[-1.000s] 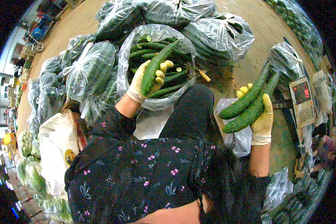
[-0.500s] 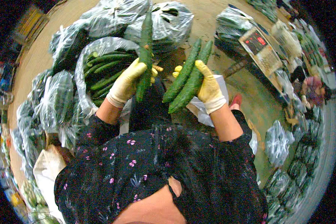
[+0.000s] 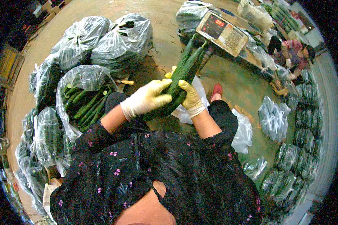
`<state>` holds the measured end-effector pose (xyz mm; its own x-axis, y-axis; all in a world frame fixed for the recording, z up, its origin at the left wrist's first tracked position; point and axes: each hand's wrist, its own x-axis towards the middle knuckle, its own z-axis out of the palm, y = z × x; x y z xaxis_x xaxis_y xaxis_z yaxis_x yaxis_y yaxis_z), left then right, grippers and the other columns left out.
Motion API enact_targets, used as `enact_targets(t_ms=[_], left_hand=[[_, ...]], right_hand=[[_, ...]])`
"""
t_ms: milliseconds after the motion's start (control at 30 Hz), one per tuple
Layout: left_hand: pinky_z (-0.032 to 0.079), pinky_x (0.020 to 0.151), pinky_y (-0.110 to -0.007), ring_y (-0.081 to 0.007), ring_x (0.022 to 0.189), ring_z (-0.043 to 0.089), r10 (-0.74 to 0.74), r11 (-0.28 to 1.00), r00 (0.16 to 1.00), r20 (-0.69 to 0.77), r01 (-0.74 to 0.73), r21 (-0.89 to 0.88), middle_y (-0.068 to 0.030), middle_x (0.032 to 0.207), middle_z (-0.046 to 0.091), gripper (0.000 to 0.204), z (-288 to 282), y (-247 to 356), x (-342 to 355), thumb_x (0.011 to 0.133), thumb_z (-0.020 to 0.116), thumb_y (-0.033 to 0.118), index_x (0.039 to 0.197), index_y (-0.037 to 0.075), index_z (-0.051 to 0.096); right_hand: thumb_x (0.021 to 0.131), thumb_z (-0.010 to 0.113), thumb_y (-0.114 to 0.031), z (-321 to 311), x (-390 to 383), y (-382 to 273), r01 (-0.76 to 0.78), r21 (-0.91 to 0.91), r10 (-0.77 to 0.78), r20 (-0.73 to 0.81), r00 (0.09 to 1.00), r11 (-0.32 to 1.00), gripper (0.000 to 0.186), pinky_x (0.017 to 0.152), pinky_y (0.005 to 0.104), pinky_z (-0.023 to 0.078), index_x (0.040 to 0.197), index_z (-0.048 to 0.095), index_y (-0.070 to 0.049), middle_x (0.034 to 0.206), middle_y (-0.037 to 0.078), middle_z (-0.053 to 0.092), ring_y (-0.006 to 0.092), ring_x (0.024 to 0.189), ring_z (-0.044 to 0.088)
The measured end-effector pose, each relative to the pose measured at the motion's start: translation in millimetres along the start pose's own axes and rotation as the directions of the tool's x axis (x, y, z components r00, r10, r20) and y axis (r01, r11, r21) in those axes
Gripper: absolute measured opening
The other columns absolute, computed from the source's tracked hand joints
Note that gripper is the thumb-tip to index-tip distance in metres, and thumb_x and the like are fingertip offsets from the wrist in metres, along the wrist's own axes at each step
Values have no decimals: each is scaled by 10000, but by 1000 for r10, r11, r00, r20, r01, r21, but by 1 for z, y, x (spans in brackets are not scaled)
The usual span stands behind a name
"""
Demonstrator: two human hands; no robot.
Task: The person selects cucumbers from a large bag, places them into smaller plastic bags, weighs the bags on a digital scale, and ties the bags closed.
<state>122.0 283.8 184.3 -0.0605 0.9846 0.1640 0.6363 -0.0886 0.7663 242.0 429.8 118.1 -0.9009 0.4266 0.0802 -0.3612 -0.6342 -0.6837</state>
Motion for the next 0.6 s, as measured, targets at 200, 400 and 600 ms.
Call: enact_targets(t_ms=[200,400,600], left_hand=[[438,878,-319,-241,984,571,-563,710,822,-92,423,-564,-130,1084,605,461,15,-92,11,834,578,277,1184,-18,523],[461,878,-363,-301,1001,607,-796,602,598,-90,799,-17,-246,1017,627,735,81,-115,0,571,735,493,1035,-61,601],[453,867,-418,-328,1133,483,-918,258,347,-194,891,373,-149,1379,306,1071,129,-157,15,573,816,365,1392,138,164]], right_hand=[[781,683,-194,-50,-30,-66,202,-34,-205,-164,965,979,590,990,432,400,1287,414,-56,1190,144,541,306,1127,514],[818,656,-197,-104,-67,-90,346,71,-299,-361,883,936,505,1021,469,356,1253,449,-47,1199,151,533,319,1146,488],[821,644,-286,-99,-92,-56,262,234,-162,-375,913,936,569,1066,451,300,1269,432,-8,1238,158,506,328,1185,453]])
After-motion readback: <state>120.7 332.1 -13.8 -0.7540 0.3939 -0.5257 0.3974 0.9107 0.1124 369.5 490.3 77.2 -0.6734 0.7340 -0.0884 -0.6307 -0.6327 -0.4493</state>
